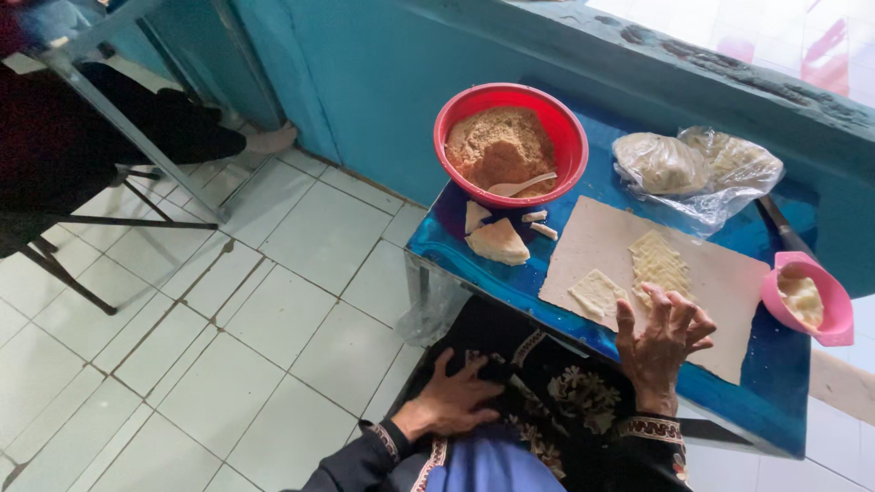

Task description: The person sits at a small table and makes filled dough parcels. They take a square dough wrapper, spoon brown filling from a large red bowl onto it, fold the wrapper over the filling into a closed shape, and set the finished piece with a stack of completed wrappers on the board.

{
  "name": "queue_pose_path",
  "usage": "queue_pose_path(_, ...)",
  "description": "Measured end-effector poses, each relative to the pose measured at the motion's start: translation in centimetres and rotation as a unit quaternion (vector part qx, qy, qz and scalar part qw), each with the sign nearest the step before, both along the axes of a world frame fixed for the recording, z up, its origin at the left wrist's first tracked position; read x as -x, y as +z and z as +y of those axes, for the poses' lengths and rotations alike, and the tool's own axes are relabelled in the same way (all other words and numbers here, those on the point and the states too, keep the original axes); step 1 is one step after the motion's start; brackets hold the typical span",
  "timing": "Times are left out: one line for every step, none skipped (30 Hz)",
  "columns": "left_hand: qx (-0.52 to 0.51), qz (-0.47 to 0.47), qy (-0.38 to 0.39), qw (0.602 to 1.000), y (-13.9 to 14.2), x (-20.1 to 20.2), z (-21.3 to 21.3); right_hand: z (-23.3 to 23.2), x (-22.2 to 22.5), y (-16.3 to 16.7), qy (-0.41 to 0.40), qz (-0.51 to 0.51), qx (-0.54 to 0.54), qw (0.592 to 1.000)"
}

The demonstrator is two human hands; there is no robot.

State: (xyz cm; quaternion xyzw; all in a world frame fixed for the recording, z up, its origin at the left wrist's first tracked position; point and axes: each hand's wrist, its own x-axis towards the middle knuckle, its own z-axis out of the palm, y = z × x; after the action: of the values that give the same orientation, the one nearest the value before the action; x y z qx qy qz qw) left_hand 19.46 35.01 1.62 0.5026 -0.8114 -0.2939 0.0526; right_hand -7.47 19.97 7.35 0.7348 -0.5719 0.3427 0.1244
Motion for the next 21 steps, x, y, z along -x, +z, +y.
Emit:
queue_pose_path(0.064,-0.031,0.011,0.997,0.3,-0.4,-0.7,0.0,0.1,0.0,0.004,-0.002,-0.005,1.0)
queue_pose_path(0.13,-0.063,0.021,0.989,0.5,-0.7,-1.2,0.0,0.2,-0.1,0.002,0.0,-0.003,1.0)
queue_pose_path(0.146,-0.053,0.043,0.987,0.6,-0.9,-1.5,-0.2,0.2,-0.1,0.0,0.001,0.003,1.0)
queue_pose_path(0.163,-0.042,0.066,0.983,0.8,-1.0,-1.8,-0.5,0.3,-0.1,-0.001,0.002,0.008,1.0)
queue_pose_path(0.179,-0.032,0.089,0.979,0.9,-1.1,-1.8,-0.8,0.5,-0.1,0.0,-0.003,0.009,1.0)
queue_pose_path(0.145,-0.028,0.113,0.983,0.9,-1.2,-1.7,-1.0,0.6,-0.2,0.003,-0.008,0.007,1.0)
queue_pose_path(0.109,-0.023,0.138,0.984,0.9,-1.1,-1.4,-1.1,0.7,-0.4,0.006,-0.012,0.004,1.0)
queue_pose_path(0.074,-0.018,0.163,0.984,0.8,-1.1,-1.2,-1.3,0.8,-0.5,0.007,-0.015,0.002,1.0)
queue_pose_path(0.046,0.001,0.169,0.985,0.7,-1.0,-1.1,-1.5,0.9,-0.6,0.008,-0.018,0.001,1.0)
queue_pose_path(0.018,0.022,0.175,0.984,0.5,-0.8,-1.0,-1.7,1.0,-0.7,0.009,-0.02,0.0,1.0)
queue_pose_path(-0.011,0.043,0.18,0.983,0.4,-0.5,-0.9,-1.7,1.1,-0.9,0.01,-0.019,-0.001,1.0)
queue_pose_path(0.001,0.029,0.175,0.984,0.2,-0.4,-1.1,-1.9,1.2,-1.0,0.01,-0.018,0.001,1.0)
queue_pose_path(0.014,0.015,0.17,0.985,0.0,-0.2,-1.3,-2.1,1.2,-1.0,0.01,-0.017,0.004,1.0)
queue_pose_path(0.025,0.002,0.164,0.986,-0.1,-0.1,-1.4,-2.1,1.3,-1.2,0.01,-0.016,0.004,1.0)
queue_pose_path(0.034,-0.004,0.164,0.986,-0.3,0.1,-1.5,-2.1,1.4,-1.3,0.011,-0.015,0.004,1.0)
queue_pose_path(0.044,-0.01,0.165,0.985,-0.4,0.2,-1.7,-2.2,1.4,-1.4,0.011,-0.015,0.004,1.0)
queue_pose_path(0.053,-0.016,0.165,0.985,-0.5,0.2,-1.8,-2.2,1.4,-1.5,0.008,-0.015,0.005,1.0)
queue_pose_path(0.053,-0.014,0.168,0.984,-0.5,0.3,-1.9,-2.2,1.5,-1.6,0.005,-0.015,0.004,1.0)
queue_pose_path(0.052,-0.012,0.172,0.984,-0.6,0.3,-2.0,-2.3,1.5,-1.7,0.003,-0.015,0.004,1.0)
queue_pose_path(0.052,-0.011,0.175,0.983,-0.6,0.3,-2.1,-2.3,1.6,-1.8,0.002,-0.015,0.003,1.0)
queue_pose_path(0.055,-0.009,0.177,0.983,-0.7,0.3,-2.1,-2.4,1.7,-2.0,0.001,-0.016,0.003,1.0)
